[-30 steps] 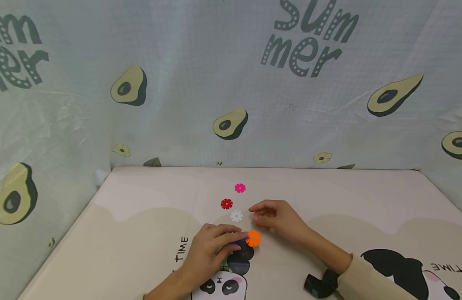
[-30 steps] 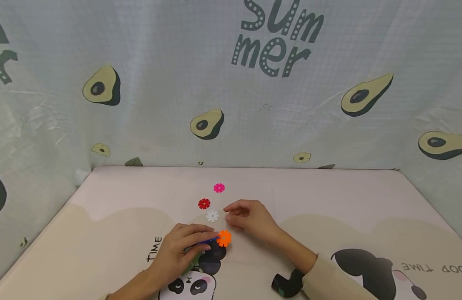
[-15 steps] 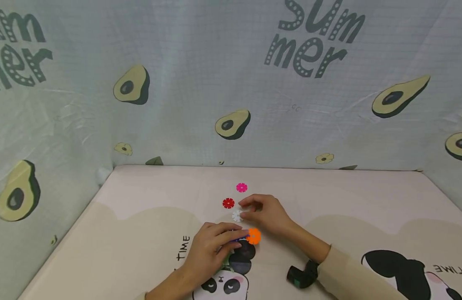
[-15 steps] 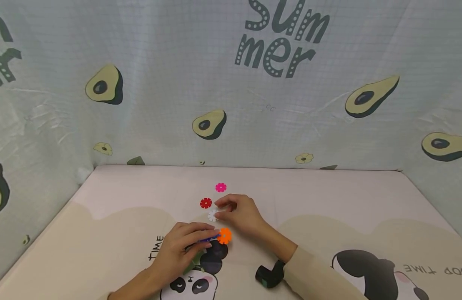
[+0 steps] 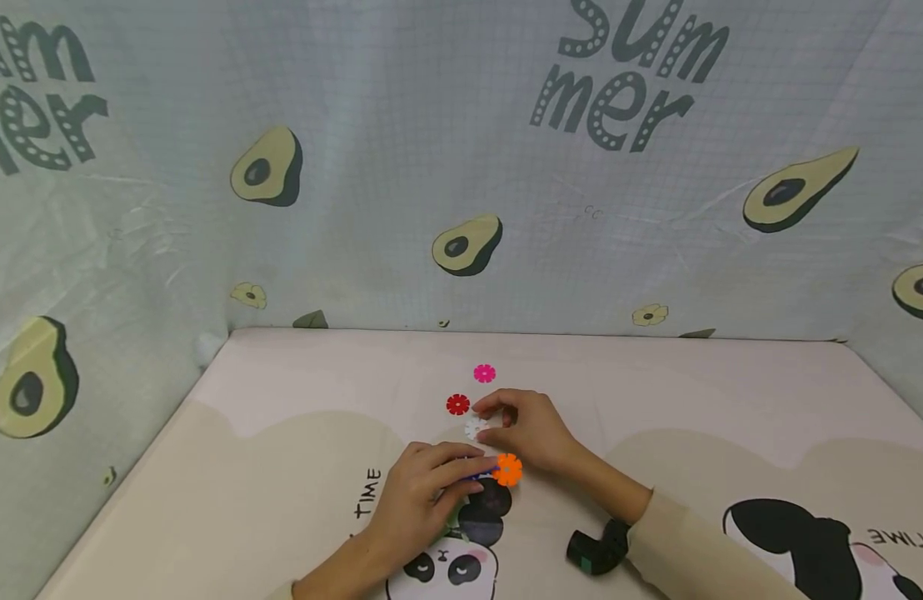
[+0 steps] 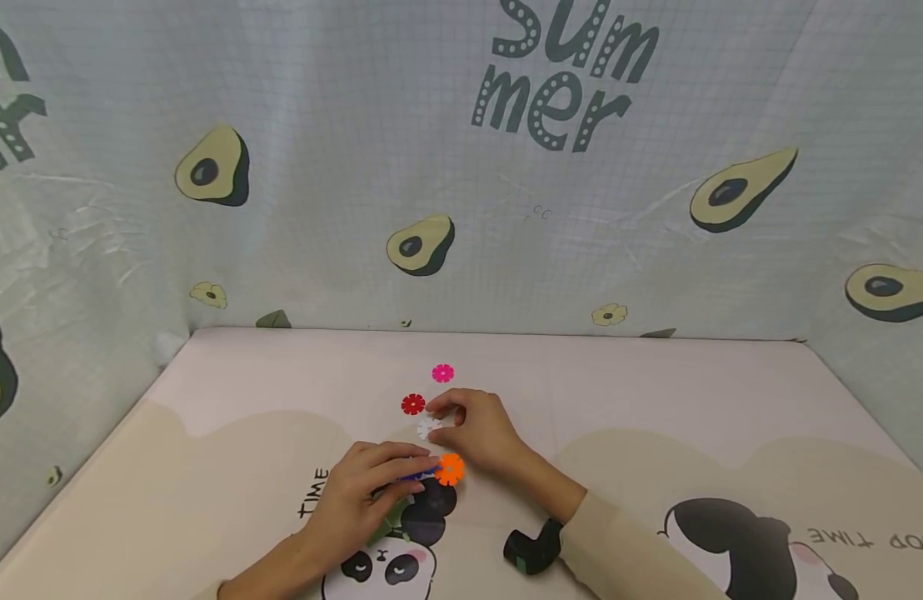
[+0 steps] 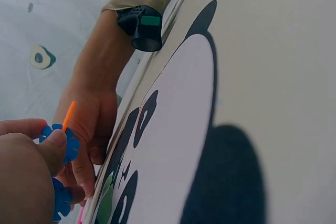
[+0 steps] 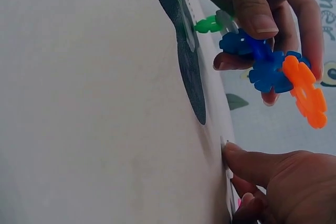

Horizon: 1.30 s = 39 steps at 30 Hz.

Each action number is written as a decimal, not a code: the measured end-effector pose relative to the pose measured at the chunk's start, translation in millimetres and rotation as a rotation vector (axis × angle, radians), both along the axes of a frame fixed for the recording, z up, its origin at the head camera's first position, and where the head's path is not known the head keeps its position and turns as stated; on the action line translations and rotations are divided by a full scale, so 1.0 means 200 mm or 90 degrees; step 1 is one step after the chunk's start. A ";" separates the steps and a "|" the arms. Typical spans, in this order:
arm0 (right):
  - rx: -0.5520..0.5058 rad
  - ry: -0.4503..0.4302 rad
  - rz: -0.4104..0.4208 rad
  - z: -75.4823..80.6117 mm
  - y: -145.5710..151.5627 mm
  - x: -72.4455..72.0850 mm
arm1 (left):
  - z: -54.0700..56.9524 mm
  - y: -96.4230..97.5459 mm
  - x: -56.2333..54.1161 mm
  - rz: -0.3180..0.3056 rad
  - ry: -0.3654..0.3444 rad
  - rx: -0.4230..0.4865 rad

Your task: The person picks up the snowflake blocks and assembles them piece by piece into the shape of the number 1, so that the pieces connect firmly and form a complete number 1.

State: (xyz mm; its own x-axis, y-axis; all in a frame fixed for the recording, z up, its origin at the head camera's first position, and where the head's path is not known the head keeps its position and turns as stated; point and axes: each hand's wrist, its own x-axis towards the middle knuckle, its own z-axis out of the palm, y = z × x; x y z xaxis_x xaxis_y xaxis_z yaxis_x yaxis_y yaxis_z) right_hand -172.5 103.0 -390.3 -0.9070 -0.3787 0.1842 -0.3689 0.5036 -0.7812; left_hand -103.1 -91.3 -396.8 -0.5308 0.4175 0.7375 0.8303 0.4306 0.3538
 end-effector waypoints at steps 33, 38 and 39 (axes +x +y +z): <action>0.009 -0.034 0.006 0.03 0.11 0.01 | 0.00 0.00 0.01 0.018 -0.023 0.014; -0.019 -0.063 -0.004 0.06 0.17 0.04 | 0.00 0.00 0.00 0.025 -0.033 0.010; -0.025 -0.068 -0.006 0.07 0.18 0.04 | 0.00 0.00 0.00 0.024 -0.033 0.011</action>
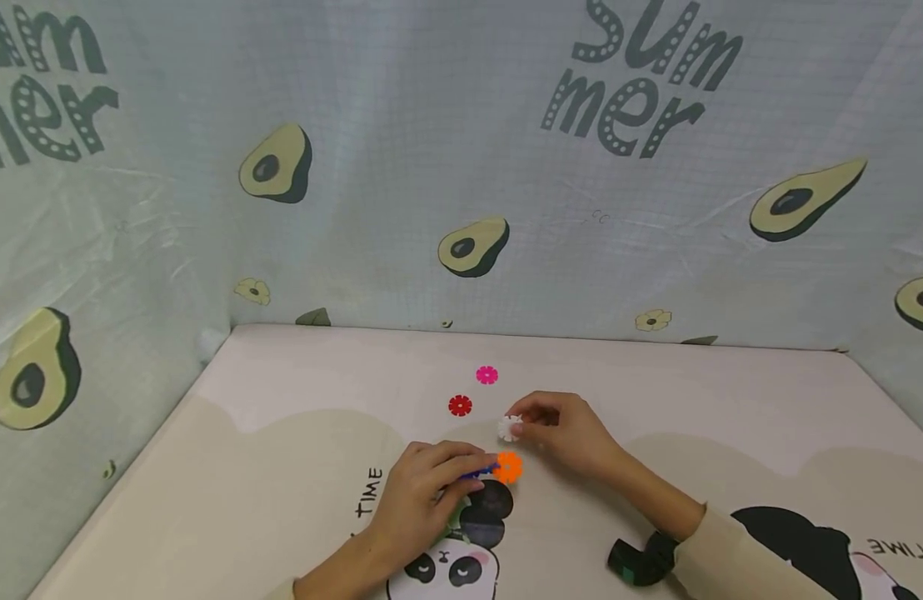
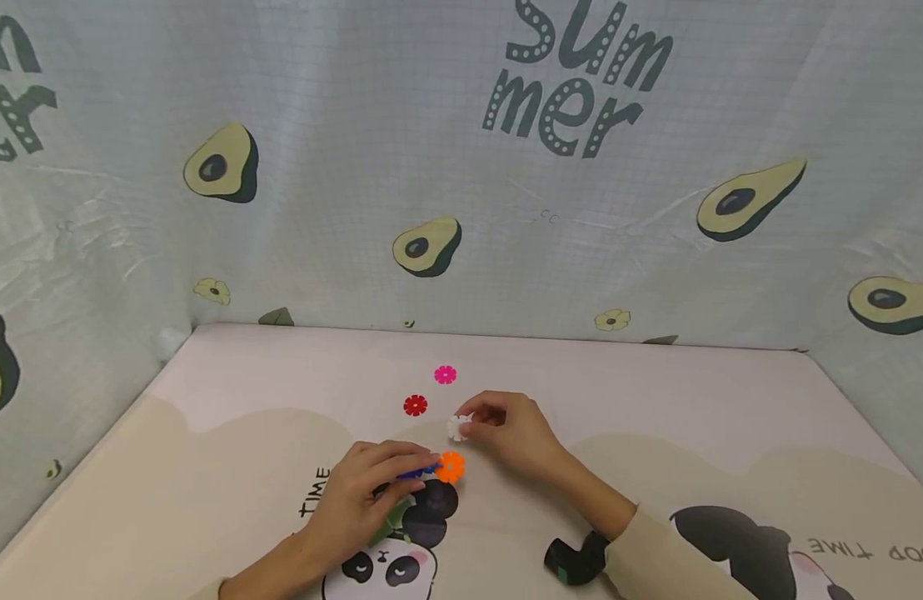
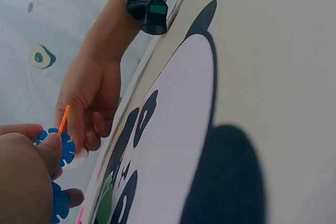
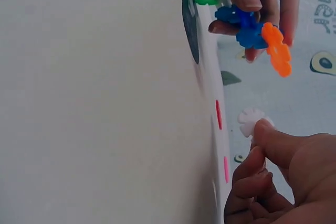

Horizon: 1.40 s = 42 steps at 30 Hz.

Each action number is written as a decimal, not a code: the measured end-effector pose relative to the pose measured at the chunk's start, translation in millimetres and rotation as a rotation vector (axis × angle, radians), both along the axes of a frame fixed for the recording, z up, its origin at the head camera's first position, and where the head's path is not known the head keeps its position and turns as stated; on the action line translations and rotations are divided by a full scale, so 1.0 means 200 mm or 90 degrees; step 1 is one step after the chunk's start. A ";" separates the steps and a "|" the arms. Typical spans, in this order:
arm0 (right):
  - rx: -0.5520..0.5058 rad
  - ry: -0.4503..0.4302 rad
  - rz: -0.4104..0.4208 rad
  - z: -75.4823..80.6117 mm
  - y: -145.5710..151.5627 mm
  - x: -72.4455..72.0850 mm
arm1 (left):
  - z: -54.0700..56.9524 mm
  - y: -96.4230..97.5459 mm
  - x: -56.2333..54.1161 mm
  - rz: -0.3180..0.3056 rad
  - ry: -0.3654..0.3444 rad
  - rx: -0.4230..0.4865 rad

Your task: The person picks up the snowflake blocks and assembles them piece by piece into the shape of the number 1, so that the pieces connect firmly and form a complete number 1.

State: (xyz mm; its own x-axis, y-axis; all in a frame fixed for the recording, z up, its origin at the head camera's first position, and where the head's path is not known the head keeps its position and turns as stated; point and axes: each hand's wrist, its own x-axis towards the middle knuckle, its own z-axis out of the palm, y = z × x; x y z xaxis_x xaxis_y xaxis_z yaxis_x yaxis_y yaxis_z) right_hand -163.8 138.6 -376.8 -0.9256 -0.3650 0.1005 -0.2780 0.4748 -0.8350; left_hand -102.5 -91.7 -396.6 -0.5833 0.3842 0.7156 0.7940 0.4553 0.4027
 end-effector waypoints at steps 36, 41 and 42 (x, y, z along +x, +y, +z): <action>-0.122 -0.041 -0.030 -0.01 0.13 0.22 | 0.00 0.01 0.02 0.065 -0.060 -0.019; -0.118 -0.028 -0.029 -0.03 0.12 0.22 | 0.00 0.00 0.01 0.046 -0.034 -0.023; -0.118 -0.023 -0.028 -0.04 0.12 0.23 | 0.00 0.00 0.01 0.044 -0.033 -0.026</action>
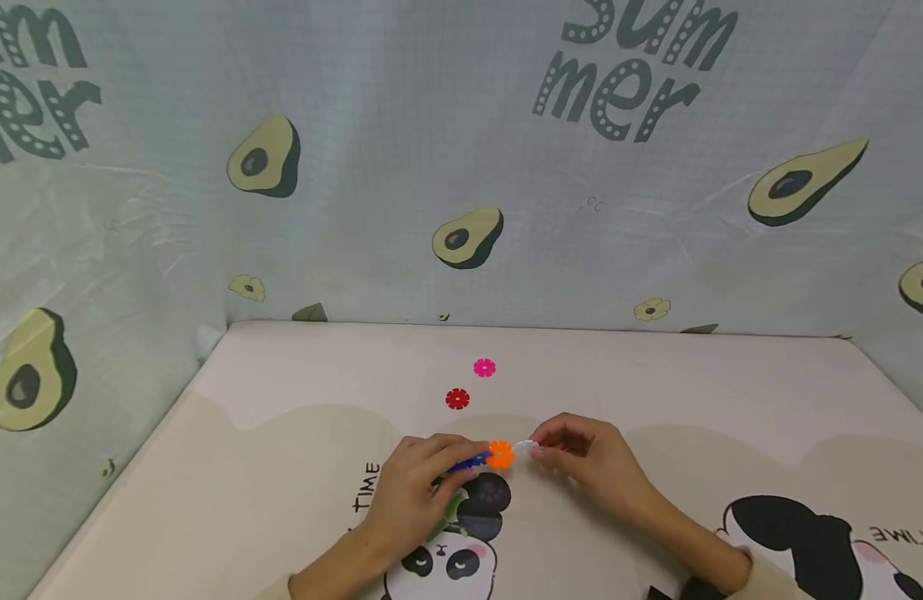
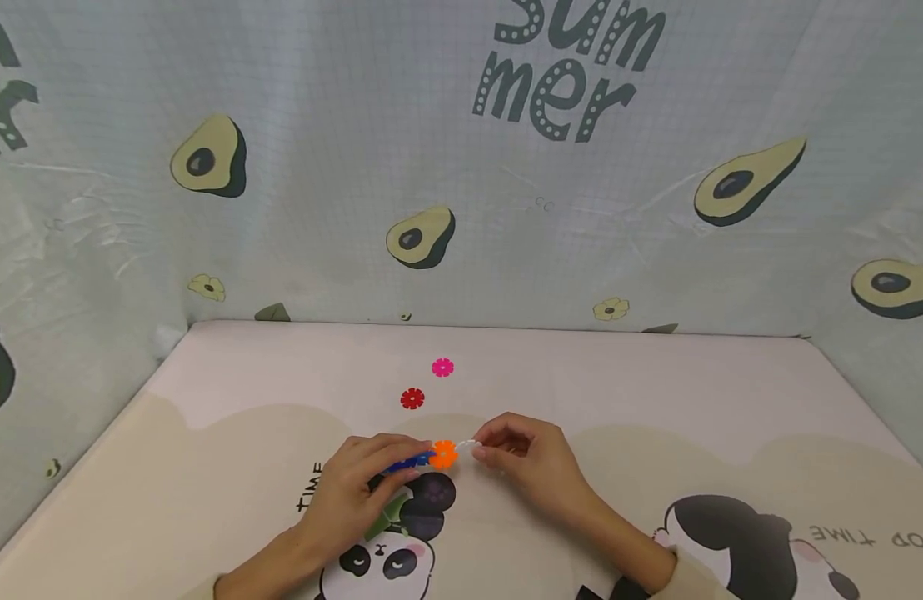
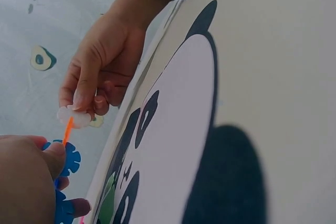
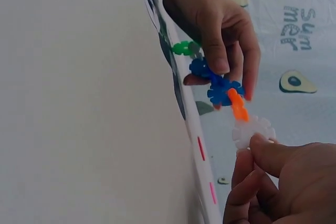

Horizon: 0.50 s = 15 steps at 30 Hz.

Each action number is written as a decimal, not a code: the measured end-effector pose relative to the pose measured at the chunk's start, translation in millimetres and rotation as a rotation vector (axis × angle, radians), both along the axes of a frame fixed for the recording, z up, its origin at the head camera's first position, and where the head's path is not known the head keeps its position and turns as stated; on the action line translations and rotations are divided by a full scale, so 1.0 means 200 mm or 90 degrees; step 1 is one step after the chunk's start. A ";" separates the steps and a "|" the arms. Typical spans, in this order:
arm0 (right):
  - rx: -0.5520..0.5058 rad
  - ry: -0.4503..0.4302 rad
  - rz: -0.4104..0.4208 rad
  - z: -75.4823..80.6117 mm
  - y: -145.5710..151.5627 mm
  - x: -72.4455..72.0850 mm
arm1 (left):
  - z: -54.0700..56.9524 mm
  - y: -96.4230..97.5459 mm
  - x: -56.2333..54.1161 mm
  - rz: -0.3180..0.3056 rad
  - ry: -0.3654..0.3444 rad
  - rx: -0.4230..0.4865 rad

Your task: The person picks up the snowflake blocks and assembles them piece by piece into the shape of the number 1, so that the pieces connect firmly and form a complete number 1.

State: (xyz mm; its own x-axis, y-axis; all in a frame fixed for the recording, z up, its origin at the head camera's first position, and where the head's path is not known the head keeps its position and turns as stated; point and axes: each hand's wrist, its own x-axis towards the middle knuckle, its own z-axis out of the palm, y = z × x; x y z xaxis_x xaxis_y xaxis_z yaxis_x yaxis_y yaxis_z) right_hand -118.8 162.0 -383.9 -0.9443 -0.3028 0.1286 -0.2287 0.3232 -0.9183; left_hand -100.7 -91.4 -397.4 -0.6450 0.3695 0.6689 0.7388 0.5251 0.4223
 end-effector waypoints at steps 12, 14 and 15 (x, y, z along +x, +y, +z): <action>-0.011 0.065 0.009 -0.02 -0.04 0.03 | 0.00 0.00 0.01 0.013 -0.034 -0.020; -0.010 0.073 0.006 -0.02 -0.05 0.04 | 0.00 0.00 0.01 0.015 -0.032 -0.019; -0.009 0.077 0.005 -0.02 -0.05 0.05 | 0.00 0.00 0.01 0.014 -0.028 -0.018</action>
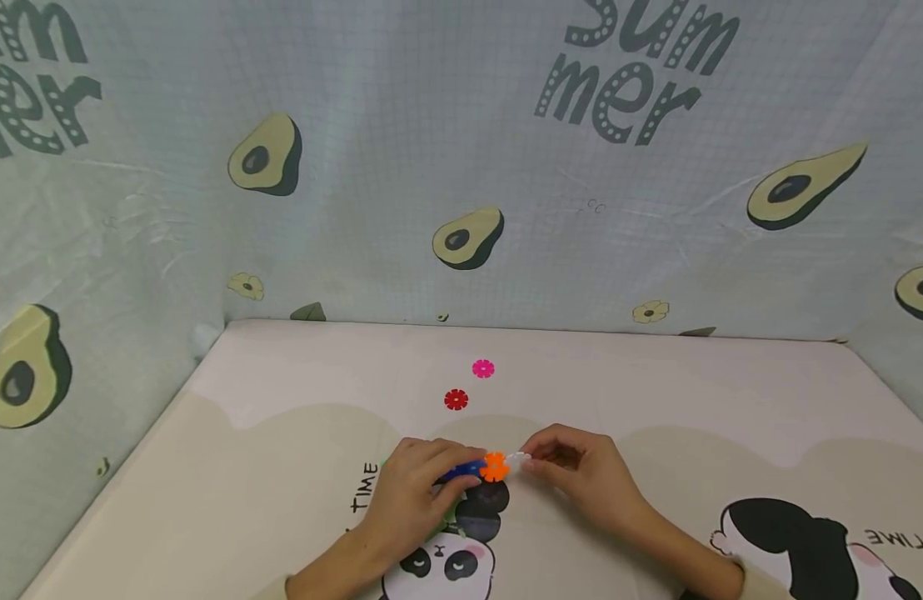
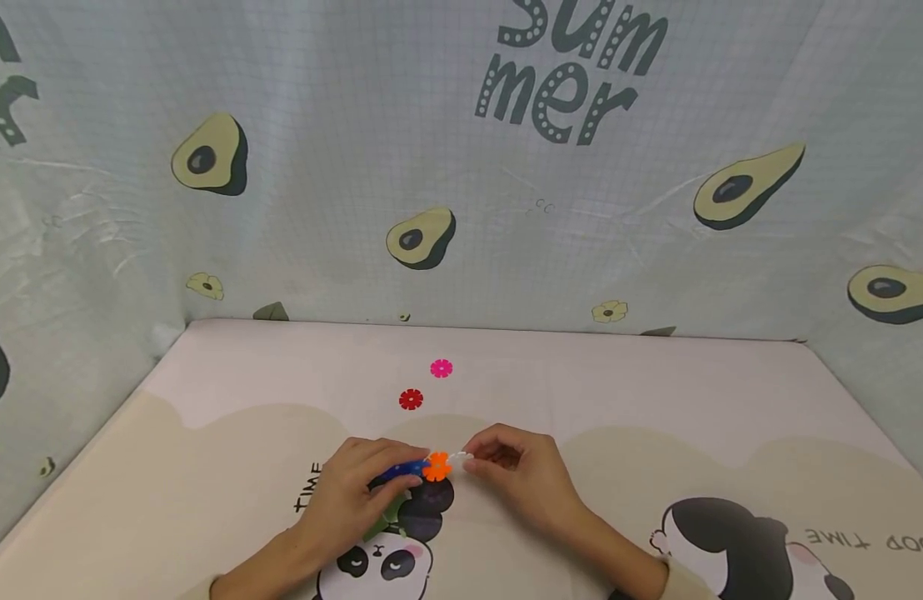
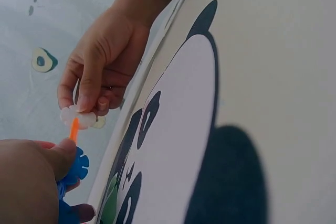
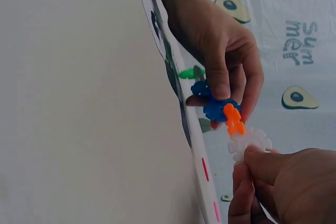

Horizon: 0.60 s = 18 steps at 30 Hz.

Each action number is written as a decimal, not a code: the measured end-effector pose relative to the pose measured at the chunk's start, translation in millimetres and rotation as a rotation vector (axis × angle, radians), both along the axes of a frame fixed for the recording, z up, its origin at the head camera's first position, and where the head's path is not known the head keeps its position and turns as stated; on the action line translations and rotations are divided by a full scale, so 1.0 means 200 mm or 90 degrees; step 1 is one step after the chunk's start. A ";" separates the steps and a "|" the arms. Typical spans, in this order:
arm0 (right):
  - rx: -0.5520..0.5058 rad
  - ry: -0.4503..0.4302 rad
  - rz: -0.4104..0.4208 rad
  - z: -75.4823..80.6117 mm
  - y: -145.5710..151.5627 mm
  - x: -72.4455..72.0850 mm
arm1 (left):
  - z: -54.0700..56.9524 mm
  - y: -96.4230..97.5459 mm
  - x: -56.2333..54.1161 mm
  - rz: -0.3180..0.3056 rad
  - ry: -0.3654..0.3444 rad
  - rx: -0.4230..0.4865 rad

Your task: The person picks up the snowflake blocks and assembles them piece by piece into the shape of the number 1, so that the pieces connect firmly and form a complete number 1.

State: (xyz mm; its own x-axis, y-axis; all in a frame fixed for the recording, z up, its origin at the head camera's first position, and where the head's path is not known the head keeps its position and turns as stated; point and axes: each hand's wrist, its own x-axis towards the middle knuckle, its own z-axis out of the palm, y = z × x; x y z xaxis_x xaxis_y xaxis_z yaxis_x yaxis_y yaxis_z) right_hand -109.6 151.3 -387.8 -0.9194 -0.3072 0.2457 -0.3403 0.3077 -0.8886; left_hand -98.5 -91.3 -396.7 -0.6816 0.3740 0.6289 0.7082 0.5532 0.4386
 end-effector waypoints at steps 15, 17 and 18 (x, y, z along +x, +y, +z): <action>-0.020 -0.005 0.011 -0.02 -0.03 0.03 | -0.02 0.00 0.00 -0.058 0.007 0.023; -0.023 0.000 0.013 -0.02 -0.03 0.03 | -0.02 0.00 0.00 -0.058 -0.003 0.019; -0.025 0.002 0.015 -0.02 -0.03 0.03 | -0.01 0.00 0.01 -0.056 -0.012 0.017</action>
State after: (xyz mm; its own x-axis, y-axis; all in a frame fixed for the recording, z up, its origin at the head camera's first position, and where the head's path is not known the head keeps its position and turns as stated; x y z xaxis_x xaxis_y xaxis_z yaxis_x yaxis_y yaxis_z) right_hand -103.7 145.0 -391.5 -0.9113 -0.3191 0.2601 -0.3493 0.2651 -0.8987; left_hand -97.5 -91.7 -399.5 -0.6585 0.4155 0.6275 0.7451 0.4771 0.4660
